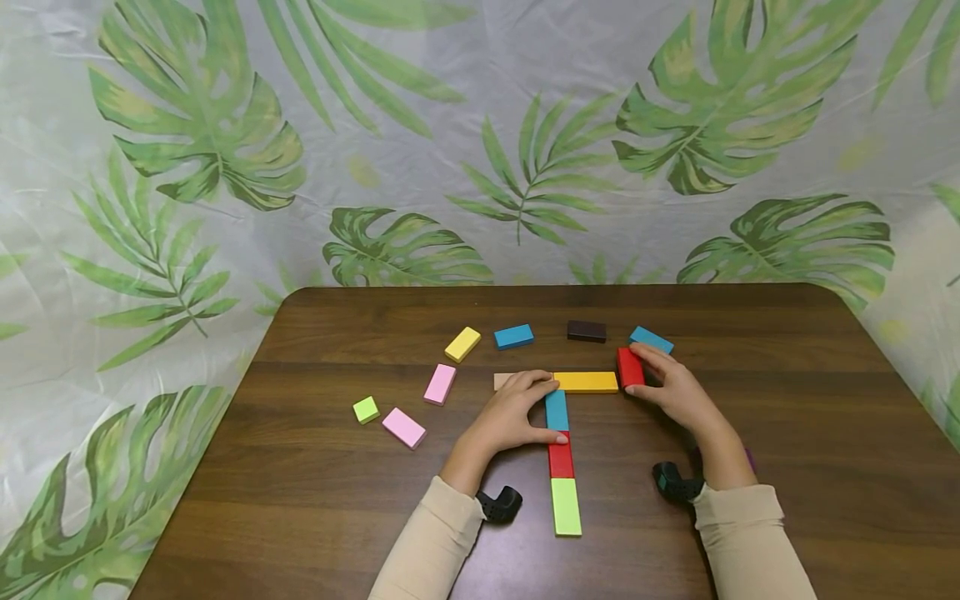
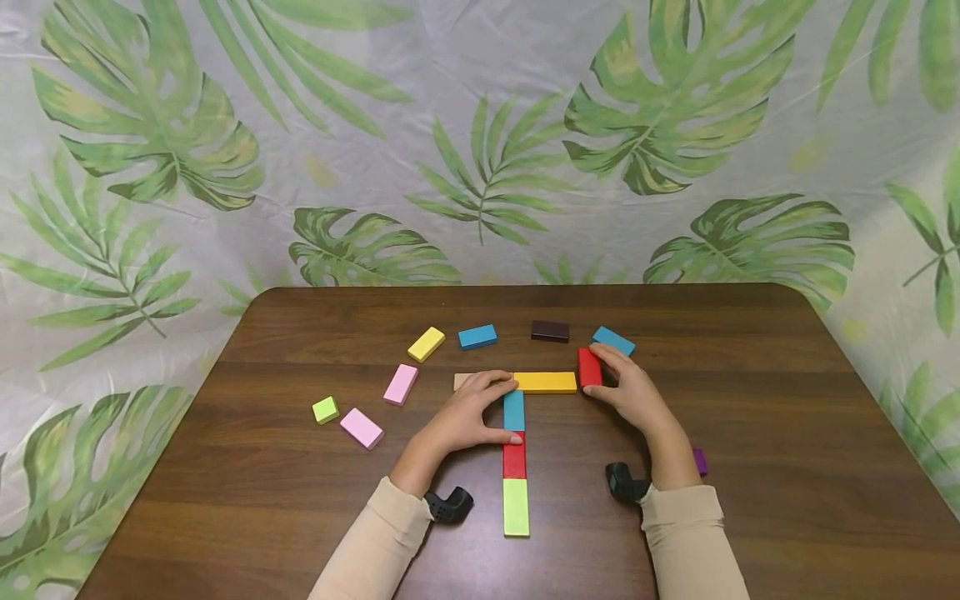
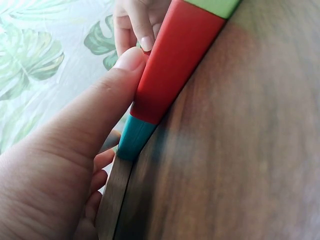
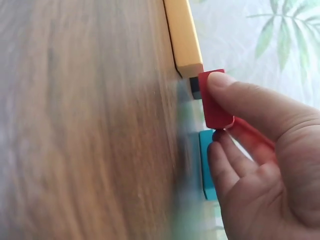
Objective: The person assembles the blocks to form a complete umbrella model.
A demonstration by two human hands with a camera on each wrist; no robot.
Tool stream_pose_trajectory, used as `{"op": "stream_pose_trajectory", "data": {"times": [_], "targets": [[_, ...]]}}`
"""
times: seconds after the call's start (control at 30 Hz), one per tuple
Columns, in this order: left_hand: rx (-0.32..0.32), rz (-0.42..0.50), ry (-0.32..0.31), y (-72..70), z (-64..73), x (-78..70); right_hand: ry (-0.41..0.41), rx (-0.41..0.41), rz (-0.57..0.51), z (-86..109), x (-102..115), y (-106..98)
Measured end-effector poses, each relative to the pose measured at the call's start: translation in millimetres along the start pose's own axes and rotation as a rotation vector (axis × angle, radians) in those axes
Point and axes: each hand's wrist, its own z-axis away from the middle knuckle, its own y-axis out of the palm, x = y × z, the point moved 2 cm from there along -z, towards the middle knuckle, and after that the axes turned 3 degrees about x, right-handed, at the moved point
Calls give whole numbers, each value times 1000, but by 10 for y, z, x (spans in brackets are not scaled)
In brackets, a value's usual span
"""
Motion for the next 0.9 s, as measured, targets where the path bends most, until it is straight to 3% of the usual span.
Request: {"op": "stream_pose_trajectory", "data": {"times": [0.9], "targets": [[2, 3, 2, 2, -1, 6, 34, 50, 56, -56, -88, 57]]}}
